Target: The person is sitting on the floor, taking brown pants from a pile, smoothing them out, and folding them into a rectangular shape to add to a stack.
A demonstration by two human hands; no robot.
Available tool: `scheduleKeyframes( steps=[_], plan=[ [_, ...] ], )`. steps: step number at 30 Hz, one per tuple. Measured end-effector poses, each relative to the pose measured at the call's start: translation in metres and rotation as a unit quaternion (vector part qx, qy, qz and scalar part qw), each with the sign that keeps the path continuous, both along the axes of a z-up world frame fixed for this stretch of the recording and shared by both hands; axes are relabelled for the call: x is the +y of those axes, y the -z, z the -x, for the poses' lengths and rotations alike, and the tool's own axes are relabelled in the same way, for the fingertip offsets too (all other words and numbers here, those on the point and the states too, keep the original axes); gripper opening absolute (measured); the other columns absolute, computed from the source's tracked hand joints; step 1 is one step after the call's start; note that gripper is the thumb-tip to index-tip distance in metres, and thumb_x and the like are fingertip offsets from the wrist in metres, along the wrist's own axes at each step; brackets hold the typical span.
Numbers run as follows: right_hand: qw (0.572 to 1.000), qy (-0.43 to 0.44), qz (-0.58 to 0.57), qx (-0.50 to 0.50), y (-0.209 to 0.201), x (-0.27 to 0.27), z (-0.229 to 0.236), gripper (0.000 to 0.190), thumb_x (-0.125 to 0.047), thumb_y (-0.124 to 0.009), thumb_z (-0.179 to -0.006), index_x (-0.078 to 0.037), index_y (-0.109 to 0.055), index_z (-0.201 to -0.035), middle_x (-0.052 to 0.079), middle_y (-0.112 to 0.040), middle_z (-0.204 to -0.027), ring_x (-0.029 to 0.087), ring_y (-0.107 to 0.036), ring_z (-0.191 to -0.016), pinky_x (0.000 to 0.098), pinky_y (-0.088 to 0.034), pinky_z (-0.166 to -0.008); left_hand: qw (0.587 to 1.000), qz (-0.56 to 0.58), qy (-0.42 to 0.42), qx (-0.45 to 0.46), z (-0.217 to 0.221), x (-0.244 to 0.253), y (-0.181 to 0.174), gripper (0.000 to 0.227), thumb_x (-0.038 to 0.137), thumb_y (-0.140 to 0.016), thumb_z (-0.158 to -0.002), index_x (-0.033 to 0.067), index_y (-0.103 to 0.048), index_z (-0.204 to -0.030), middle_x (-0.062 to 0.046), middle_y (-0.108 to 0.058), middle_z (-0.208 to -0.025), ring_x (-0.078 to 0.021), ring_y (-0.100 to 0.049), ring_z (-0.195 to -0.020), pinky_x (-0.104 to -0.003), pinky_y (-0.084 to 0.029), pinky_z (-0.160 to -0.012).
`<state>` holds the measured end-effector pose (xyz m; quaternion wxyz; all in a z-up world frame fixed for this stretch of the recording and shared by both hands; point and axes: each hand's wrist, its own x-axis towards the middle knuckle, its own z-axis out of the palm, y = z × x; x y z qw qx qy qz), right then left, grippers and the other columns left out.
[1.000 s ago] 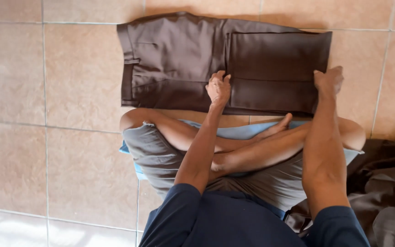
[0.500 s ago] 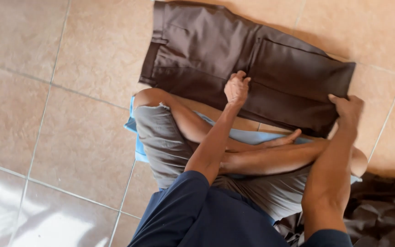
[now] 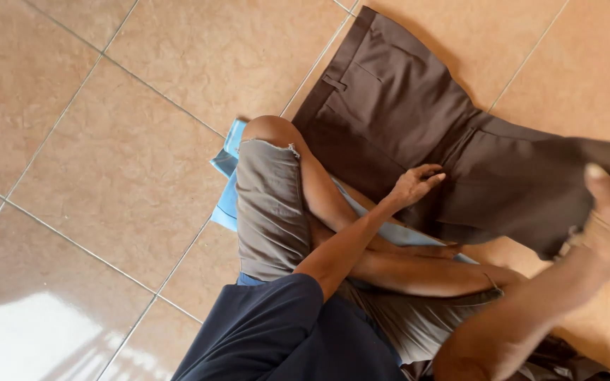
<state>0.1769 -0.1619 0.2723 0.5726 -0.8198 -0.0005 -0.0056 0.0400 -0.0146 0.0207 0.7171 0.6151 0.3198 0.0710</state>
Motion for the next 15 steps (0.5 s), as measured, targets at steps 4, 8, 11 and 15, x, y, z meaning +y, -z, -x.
scheduleKeyframes(
  steps=[4, 8, 11, 15],
  plan=[
    [0.935, -0.288, 0.043, -0.202, 0.028, 0.142, 0.041, 0.032, -0.007, -0.087, -0.102, -0.005, -0.055, -0.103, 0.006, -0.056, -0.097, 0.015, -0.048, -0.082, 0.03, -0.049, -0.077, 0.957, 0.275, -0.053, -0.075, 0.023, -0.003, 0.021, 0.035, 0.034, -0.049, -0.093, 0.0092, -0.059, -0.115, -0.005, -0.057, -0.109, -0.0197, -0.049, -0.101, -0.033, -0.038, -0.089],
    [0.91, -0.398, 0.113, -0.009, 0.036, 0.249, 0.123, 0.039, -0.025, -0.071, -0.107, 0.008, -0.056, -0.122, 0.028, -0.066, -0.11, 0.032, -0.078, -0.084, 0.0355, -0.069, -0.064, 0.896, 0.403, -0.151, -0.11, 0.031, -0.004, 0.037, 0.014, 0.023, -0.049, -0.093, 0.0122, -0.052, -0.101, -0.002, -0.047, -0.095, -0.0172, -0.04, -0.085, -0.033, -0.034, -0.072],
    [0.861, -0.339, 0.259, -0.277, 0.149, 0.211, 0.08, 0.037, -0.04, -0.067, -0.107, -0.003, -0.069, -0.112, 0.017, -0.071, -0.092, 0.038, -0.072, -0.087, 0.0483, -0.058, -0.074, 0.856, 0.46, -0.217, -0.09, 0.036, 0.006, 0.022, 0.035, 0.035, -0.055, -0.094, 0.0185, -0.043, -0.122, -0.002, -0.042, -0.119, -0.0216, -0.04, -0.105, -0.037, -0.033, -0.085],
    [0.816, -0.274, 0.317, -0.397, 0.245, 0.096, 0.038, 0.033, -0.031, -0.069, -0.11, 0.001, -0.071, -0.109, 0.021, -0.068, -0.09, 0.039, -0.07, -0.082, 0.0456, -0.06, -0.07, 0.801, 0.523, -0.285, -0.065, 0.046, 0.003, 0.009, 0.061, 0.048, -0.061, -0.095, 0.0248, -0.034, -0.144, -0.003, -0.037, -0.144, -0.026, -0.04, -0.125, -0.041, -0.033, -0.097]
  ],
)
